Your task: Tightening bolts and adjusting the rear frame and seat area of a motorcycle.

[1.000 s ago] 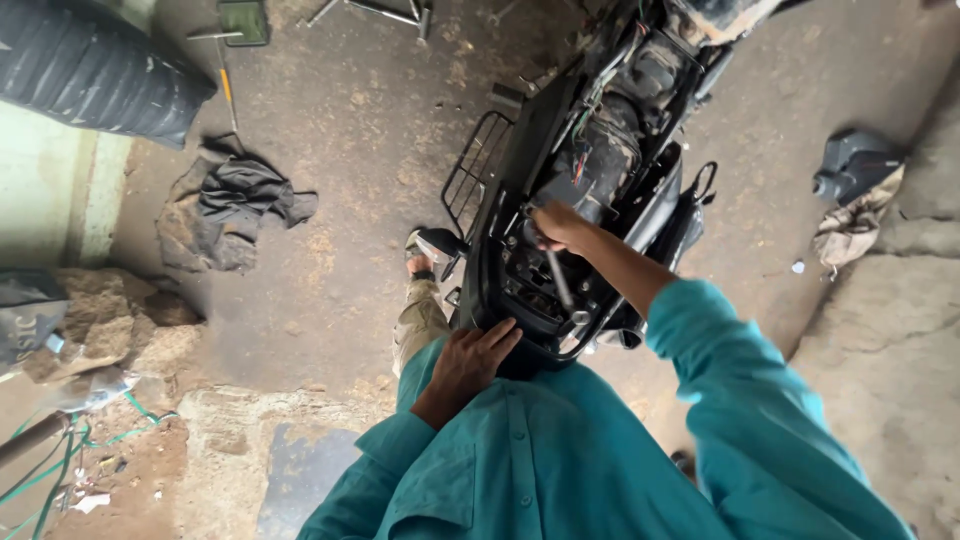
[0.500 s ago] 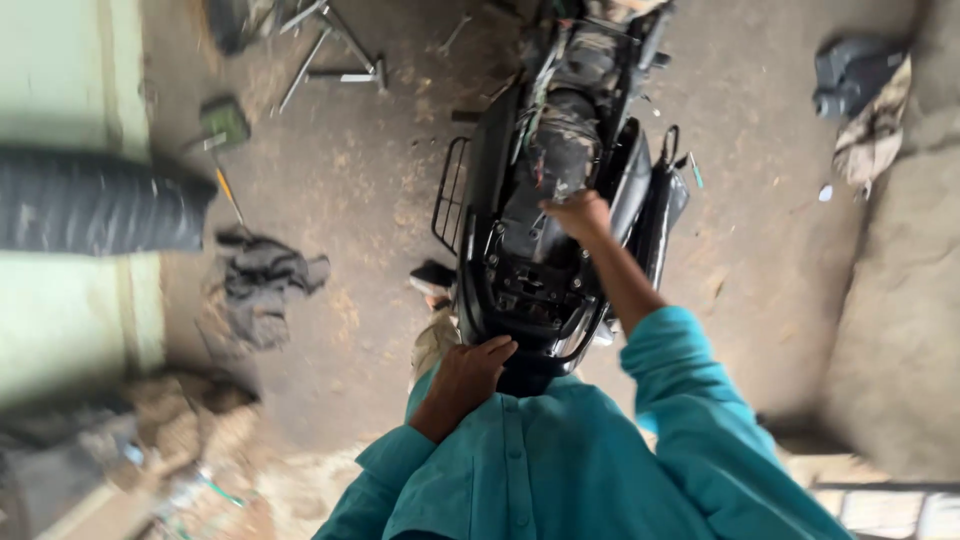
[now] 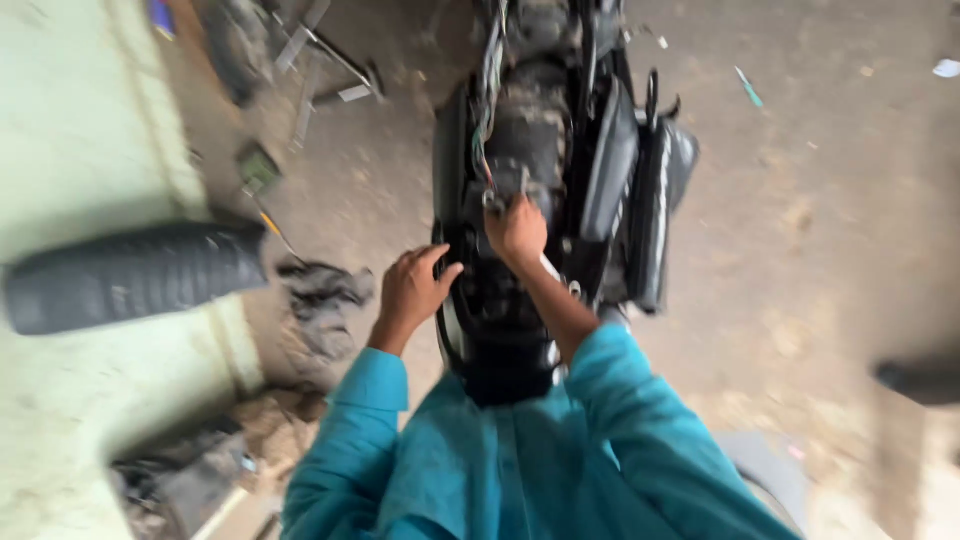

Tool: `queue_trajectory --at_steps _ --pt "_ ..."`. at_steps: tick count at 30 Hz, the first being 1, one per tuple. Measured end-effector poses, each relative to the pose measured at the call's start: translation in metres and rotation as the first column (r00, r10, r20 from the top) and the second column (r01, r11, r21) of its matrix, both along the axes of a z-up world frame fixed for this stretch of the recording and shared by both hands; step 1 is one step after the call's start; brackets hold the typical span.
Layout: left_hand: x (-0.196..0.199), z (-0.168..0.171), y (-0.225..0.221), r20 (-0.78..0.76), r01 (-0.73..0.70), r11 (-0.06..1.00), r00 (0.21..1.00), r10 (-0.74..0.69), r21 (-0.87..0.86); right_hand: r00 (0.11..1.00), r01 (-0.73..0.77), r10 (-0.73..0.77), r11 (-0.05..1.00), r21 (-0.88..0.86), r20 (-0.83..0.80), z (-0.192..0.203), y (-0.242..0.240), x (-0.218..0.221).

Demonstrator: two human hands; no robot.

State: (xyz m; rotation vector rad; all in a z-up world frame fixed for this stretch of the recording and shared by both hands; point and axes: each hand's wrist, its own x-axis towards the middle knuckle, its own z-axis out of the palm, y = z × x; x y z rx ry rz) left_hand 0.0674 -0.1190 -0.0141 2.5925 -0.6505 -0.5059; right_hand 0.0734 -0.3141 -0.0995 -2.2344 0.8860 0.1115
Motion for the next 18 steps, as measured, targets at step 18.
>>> queue_trajectory --at_steps 18 --pt "0.048 -0.052 -0.033 -0.118 0.007 0.985 0.993 0.014 0.175 0.983 0.040 0.051 0.881 0.471 -0.178 0.026 -0.027 0.010"
